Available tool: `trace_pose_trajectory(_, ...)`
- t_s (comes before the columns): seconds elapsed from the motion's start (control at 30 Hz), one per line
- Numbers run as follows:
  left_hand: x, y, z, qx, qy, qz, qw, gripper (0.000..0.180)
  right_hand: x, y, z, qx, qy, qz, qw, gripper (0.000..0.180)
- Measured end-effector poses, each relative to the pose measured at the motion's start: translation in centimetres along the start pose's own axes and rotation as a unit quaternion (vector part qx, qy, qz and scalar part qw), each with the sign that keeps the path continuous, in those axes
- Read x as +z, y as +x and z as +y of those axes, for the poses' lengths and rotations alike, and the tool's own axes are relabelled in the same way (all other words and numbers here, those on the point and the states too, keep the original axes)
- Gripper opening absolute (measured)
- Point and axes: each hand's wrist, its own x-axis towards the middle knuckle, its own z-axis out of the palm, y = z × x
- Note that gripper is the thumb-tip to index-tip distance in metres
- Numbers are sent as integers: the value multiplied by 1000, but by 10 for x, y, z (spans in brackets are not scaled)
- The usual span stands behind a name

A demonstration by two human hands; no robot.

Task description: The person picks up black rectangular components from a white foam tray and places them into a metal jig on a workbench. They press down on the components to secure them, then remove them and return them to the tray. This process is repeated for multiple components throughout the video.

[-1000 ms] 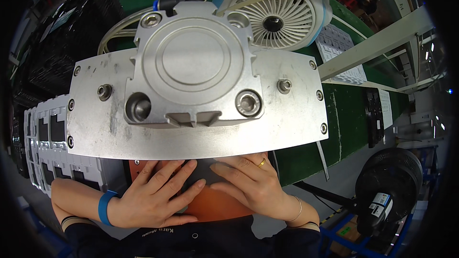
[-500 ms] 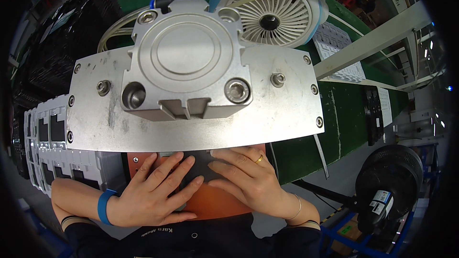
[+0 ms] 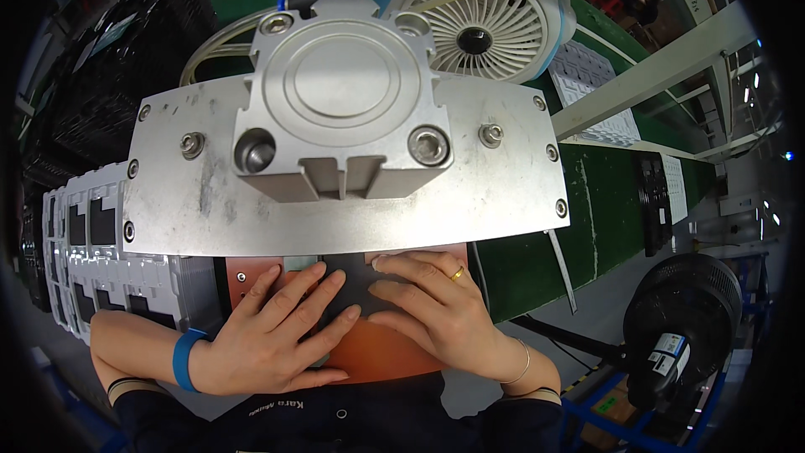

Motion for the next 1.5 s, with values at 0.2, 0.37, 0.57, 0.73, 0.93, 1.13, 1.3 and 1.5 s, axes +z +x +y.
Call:
trace_pose_trajectory(0.2,0,0,-3,8,-21,17,1000,66,-2,0,0,18,28,-20,999,31)
trace_pose_trajectory(0.37,0,0,-3,43,-4,56,998,65,-14,6,-1,45,59,-75,994,33)
trace_pose_trajectory(0.57,-17,6,-15,21,-151,195,969,45,-18,-4,-5,88,157,-3,984,35)
trace_pose_trajectory(0.73,-27,3,-6,-104,-447,189,868,31,-13,-19,-31,190,330,56,923,29)
trace_pose_trajectory(0.93,-46,-64,-9,-277,-496,150,809,24,6,-15,-63,171,417,130,883,51)
trace_pose_trajectory(1.13,-70,-153,-105,-481,-385,302,727,18,2,-38,-35,185,393,32,900,41)
trace_pose_trajectory(1.3,-52,-156,-142,-517,-355,249,738,24,3,-28,-59,119,289,-5,950,26)
trace_pose_trajectory(1.5,-65,-181,-147,-421,51,292,857,20,-2,-21,-72,85,236,-46,967,24)
